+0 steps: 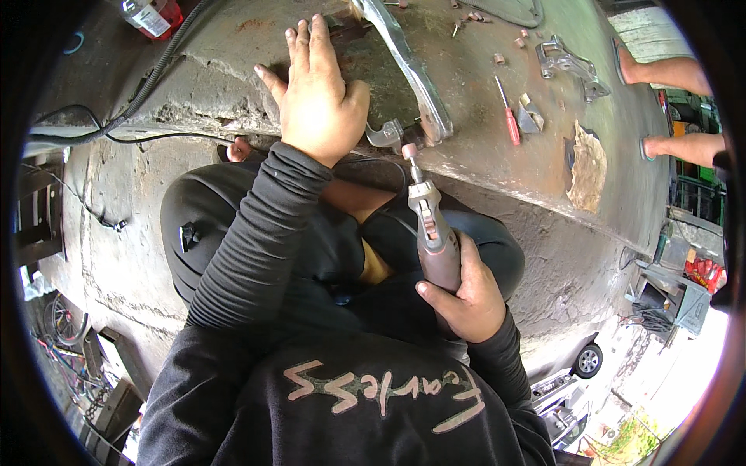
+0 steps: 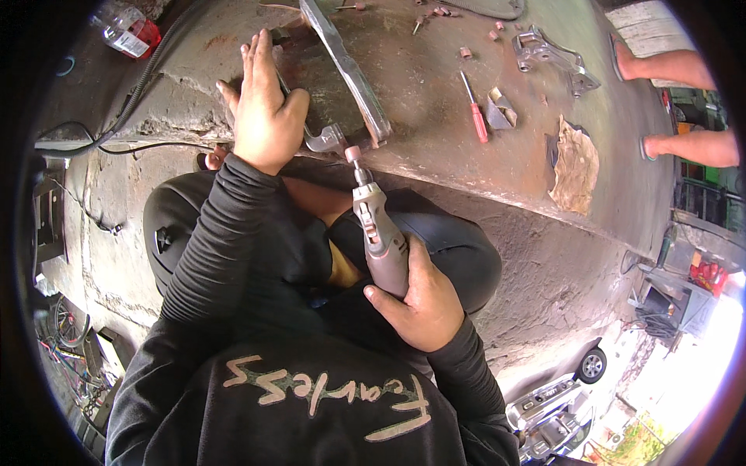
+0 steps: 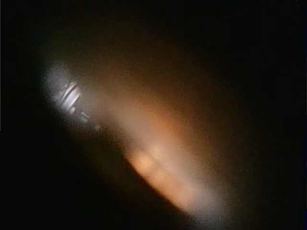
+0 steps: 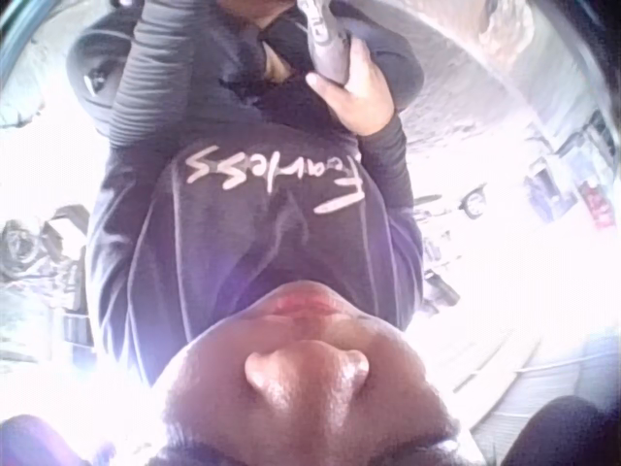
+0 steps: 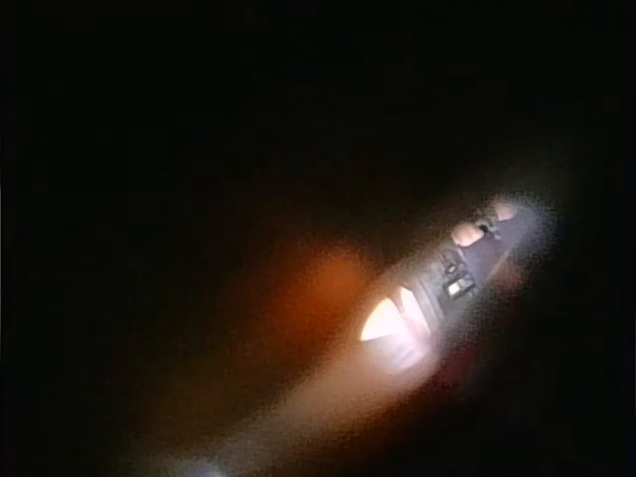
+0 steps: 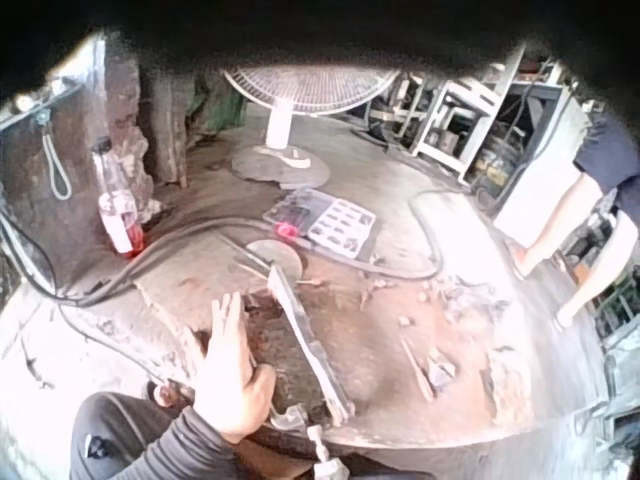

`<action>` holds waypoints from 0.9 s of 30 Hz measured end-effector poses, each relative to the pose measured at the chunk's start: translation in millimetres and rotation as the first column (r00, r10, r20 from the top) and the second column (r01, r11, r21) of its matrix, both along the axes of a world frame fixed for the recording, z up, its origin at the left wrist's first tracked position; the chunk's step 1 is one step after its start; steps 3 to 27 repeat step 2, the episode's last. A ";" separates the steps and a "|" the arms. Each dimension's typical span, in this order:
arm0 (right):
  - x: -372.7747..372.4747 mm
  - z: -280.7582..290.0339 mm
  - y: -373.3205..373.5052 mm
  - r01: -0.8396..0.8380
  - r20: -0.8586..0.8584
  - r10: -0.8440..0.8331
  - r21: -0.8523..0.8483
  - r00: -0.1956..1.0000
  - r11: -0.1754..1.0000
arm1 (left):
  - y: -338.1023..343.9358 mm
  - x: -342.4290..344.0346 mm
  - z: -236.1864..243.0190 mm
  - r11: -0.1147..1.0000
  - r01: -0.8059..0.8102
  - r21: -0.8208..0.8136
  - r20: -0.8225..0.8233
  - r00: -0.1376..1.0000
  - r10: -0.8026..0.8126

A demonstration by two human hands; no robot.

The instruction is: The person sits on the floor and uses a rotary tool and a screwdriver to adjust and grind small metal components. They repeatedly insert and remove a cylindrical part, tighten it with a screwdriver, and grind its surface with the rotary tool.

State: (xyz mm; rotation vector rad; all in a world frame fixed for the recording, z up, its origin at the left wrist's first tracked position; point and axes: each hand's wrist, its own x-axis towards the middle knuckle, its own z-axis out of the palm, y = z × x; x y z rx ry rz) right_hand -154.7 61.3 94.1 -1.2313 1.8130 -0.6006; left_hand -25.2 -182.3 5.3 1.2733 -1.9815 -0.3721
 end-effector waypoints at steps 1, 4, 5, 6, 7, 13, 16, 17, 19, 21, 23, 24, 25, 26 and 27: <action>1.4 1.9 -1.8 0.018 0.013 -0.018 0.030 1.000 0.999 | -0.6 0.8 0.0 1.000 0.003 0.005 0.012 1.000 -0.003; 3.4 4.9 -4.4 0.035 0.025 -0.037 0.059 0.999 0.998 | -0.5 1.4 0.5 1.000 0.007 0.010 0.024 1.000 -0.007; 3.4 4.9 -4.4 0.035 0.025 -0.037 0.059 0.999 0.998 | -0.5 1.4 0.5 1.000 0.007 0.010 0.024 1.000 -0.007; 3.4 4.9 -4.4 0.035 0.025 -0.037 0.059 0.999 0.998 | -0.5 1.4 0.5 1.000 0.007 0.010 0.024 1.000 -0.007; 3.4 4.9 -4.4 0.035 0.025 -0.037 0.059 0.999 0.998 | -0.5 1.4 0.5 1.000 0.007 0.010 0.024 1.000 -0.007; 3.4 4.9 -4.4 0.035 0.025 -0.037 0.059 0.999 0.998 | -0.5 1.4 0.5 1.000 0.007 0.010 0.024 1.000 -0.007; 3.4 4.9 -4.4 0.035 0.025 -0.037 0.059 0.999 0.998 | -0.5 1.4 0.5 1.000 0.007 0.010 0.024 1.000 -0.007; 3.4 4.9 -4.4 0.035 0.025 -0.037 0.059 0.999 0.998 | -0.5 1.4 0.5 1.000 0.007 0.010 0.024 1.000 -0.007; 3.4 4.9 -4.4 0.035 0.025 -0.037 0.059 0.999 0.998 | -0.5 1.4 0.5 1.000 0.007 0.010 0.024 1.000 -0.007; 3.4 4.9 -4.4 0.035 0.025 -0.037 0.059 0.999 0.998 | -0.5 1.4 0.5 1.000 0.007 0.010 0.024 1.000 -0.007; 3.4 4.9 -4.4 0.035 0.025 -0.037 0.059 0.999 0.998 | -0.5 1.4 0.5 1.000 0.007 0.010 0.024 1.000 -0.007; 3.4 4.9 -4.4 0.035 0.025 -0.037 0.059 0.999 0.998 | -0.5 1.4 0.5 1.000 0.007 0.010 0.024 1.000 -0.007; 3.4 4.9 -4.4 0.035 0.025 -0.037 0.059 0.999 0.998 | -0.5 1.4 0.5 1.000 0.007 0.010 0.024 1.000 -0.007; 3.4 4.9 -4.4 0.035 0.025 -0.037 0.059 0.999 0.998 | -0.5 1.4 0.5 1.000 0.007 0.010 0.024 1.000 -0.007; 3.4 4.9 -4.4 0.035 0.025 -0.037 0.059 0.999 0.998 | -0.5 1.4 0.5 1.000 0.007 0.010 0.024 1.000 -0.007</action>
